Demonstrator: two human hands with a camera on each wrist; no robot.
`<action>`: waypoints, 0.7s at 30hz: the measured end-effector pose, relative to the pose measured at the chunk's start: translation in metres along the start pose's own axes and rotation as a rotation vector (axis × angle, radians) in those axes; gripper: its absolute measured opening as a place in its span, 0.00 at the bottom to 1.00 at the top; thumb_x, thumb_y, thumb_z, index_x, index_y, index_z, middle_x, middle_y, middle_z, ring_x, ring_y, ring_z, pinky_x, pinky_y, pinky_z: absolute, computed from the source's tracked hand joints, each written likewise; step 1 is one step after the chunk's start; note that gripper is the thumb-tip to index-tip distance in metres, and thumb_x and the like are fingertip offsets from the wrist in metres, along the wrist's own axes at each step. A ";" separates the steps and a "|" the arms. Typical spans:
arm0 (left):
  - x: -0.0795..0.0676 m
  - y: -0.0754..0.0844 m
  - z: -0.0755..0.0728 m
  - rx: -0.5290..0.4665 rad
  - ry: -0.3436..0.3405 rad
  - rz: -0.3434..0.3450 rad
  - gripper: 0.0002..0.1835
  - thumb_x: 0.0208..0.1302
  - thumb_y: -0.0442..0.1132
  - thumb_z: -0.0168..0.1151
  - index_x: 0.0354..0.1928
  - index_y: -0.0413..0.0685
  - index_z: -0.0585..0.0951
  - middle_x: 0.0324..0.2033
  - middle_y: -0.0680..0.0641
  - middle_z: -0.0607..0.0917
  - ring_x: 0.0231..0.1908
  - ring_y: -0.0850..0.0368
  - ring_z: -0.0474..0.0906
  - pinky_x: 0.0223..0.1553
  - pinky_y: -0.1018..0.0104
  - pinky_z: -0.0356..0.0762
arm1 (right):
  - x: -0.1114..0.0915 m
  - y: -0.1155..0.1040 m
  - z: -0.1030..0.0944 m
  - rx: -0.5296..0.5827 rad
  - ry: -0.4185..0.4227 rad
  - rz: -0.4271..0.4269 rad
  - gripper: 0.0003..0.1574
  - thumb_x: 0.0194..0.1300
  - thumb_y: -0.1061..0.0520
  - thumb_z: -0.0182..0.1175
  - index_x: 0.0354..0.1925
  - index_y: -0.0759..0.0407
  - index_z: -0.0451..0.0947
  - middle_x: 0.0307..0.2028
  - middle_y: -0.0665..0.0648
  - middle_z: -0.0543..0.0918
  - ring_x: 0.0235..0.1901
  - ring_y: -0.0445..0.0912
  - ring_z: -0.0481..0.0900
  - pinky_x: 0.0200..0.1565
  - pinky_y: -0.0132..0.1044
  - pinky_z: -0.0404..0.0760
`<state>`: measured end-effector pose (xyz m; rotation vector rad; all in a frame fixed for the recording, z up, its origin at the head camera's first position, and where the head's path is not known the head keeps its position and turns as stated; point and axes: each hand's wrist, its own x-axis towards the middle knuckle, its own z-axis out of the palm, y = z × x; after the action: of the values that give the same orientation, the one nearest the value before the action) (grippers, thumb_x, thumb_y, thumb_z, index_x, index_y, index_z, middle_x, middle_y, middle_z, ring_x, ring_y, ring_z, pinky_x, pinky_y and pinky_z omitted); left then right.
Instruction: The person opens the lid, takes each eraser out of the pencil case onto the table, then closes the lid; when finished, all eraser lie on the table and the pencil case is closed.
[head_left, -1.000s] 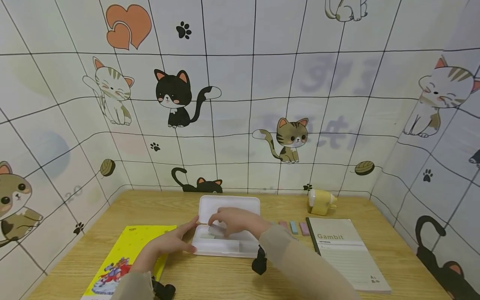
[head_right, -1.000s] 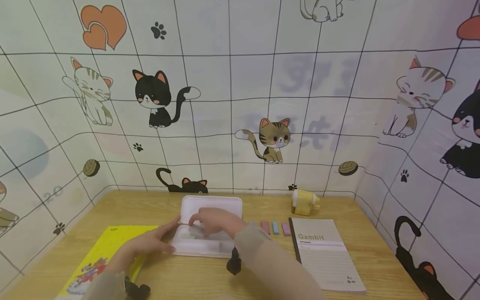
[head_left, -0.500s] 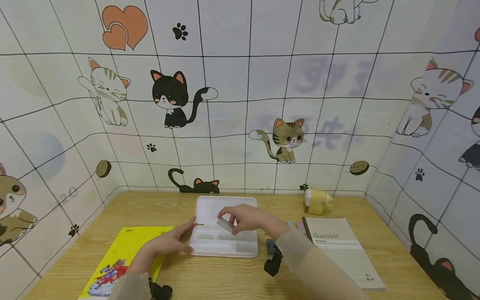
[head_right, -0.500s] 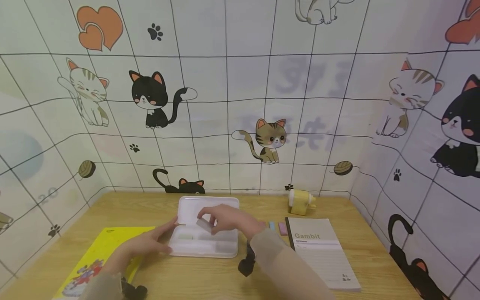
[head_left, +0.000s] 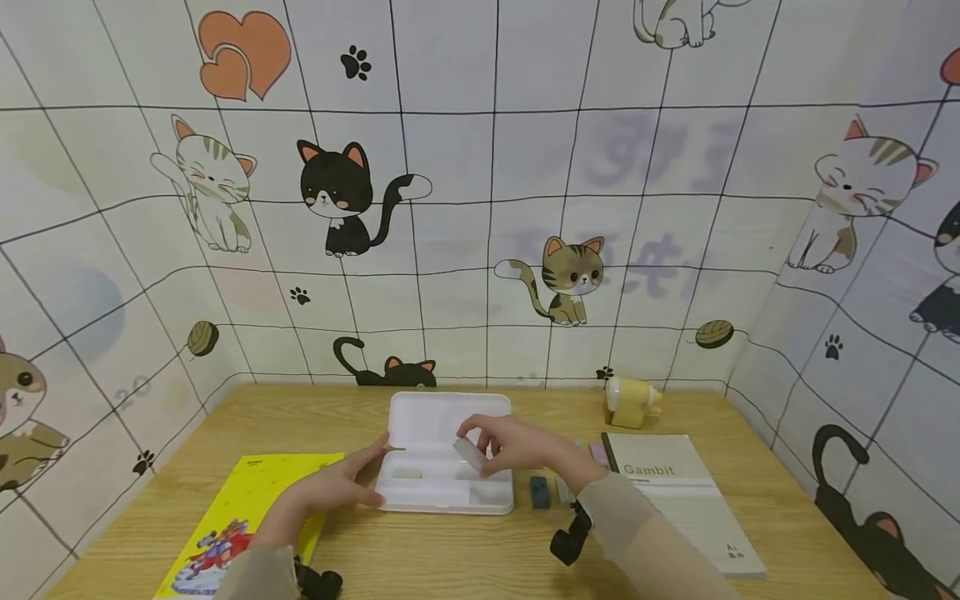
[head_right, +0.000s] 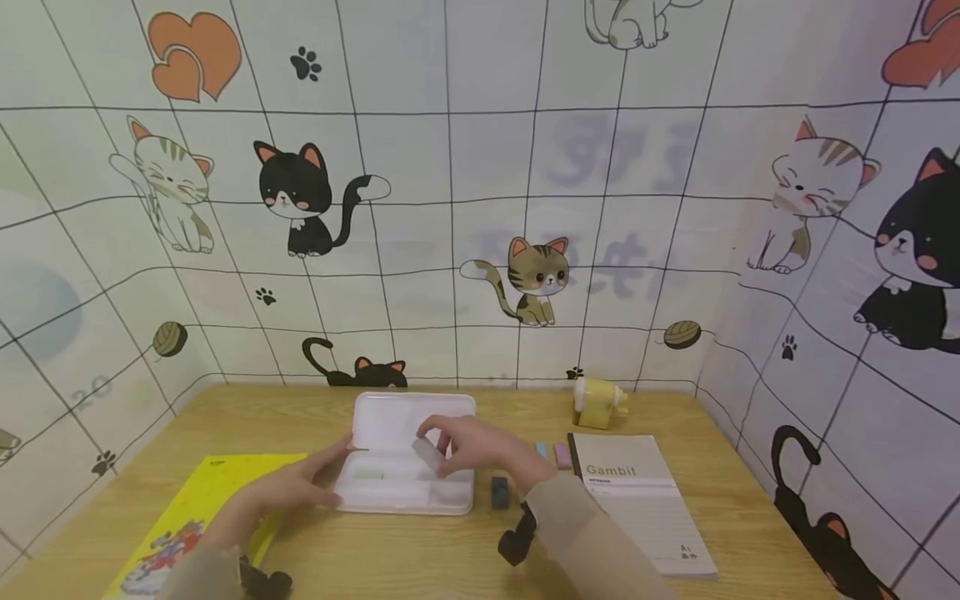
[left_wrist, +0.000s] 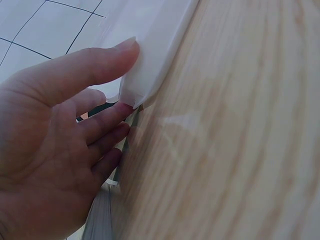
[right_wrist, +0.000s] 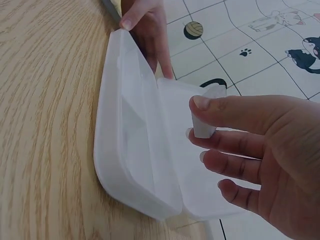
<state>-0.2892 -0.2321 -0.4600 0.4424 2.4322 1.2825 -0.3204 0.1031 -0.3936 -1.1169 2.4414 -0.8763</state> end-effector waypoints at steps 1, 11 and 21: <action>0.000 0.000 0.000 -0.001 0.000 0.001 0.56 0.51 0.43 0.73 0.77 0.55 0.49 0.74 0.39 0.53 0.72 0.35 0.39 0.67 0.33 0.34 | -0.002 0.001 -0.001 0.003 0.007 0.002 0.33 0.57 0.61 0.70 0.60 0.49 0.70 0.35 0.47 0.79 0.28 0.43 0.74 0.31 0.33 0.76; 0.000 0.001 0.000 -0.007 -0.001 -0.004 0.55 0.51 0.42 0.73 0.77 0.55 0.50 0.74 0.38 0.53 0.72 0.35 0.39 0.67 0.34 0.35 | -0.021 0.012 -0.001 0.012 0.091 0.010 0.34 0.55 0.58 0.72 0.58 0.49 0.70 0.34 0.48 0.77 0.28 0.43 0.73 0.31 0.35 0.74; 0.000 0.001 -0.001 -0.010 -0.018 0.007 0.56 0.51 0.43 0.73 0.77 0.54 0.48 0.74 0.37 0.53 0.72 0.36 0.40 0.67 0.34 0.35 | -0.039 0.022 0.001 0.014 0.165 0.008 0.35 0.53 0.58 0.73 0.57 0.53 0.71 0.33 0.48 0.76 0.27 0.42 0.72 0.29 0.34 0.73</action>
<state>-0.2894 -0.2325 -0.4590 0.4585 2.4100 1.2878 -0.3070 0.1439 -0.4072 -1.0684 2.5643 -1.0192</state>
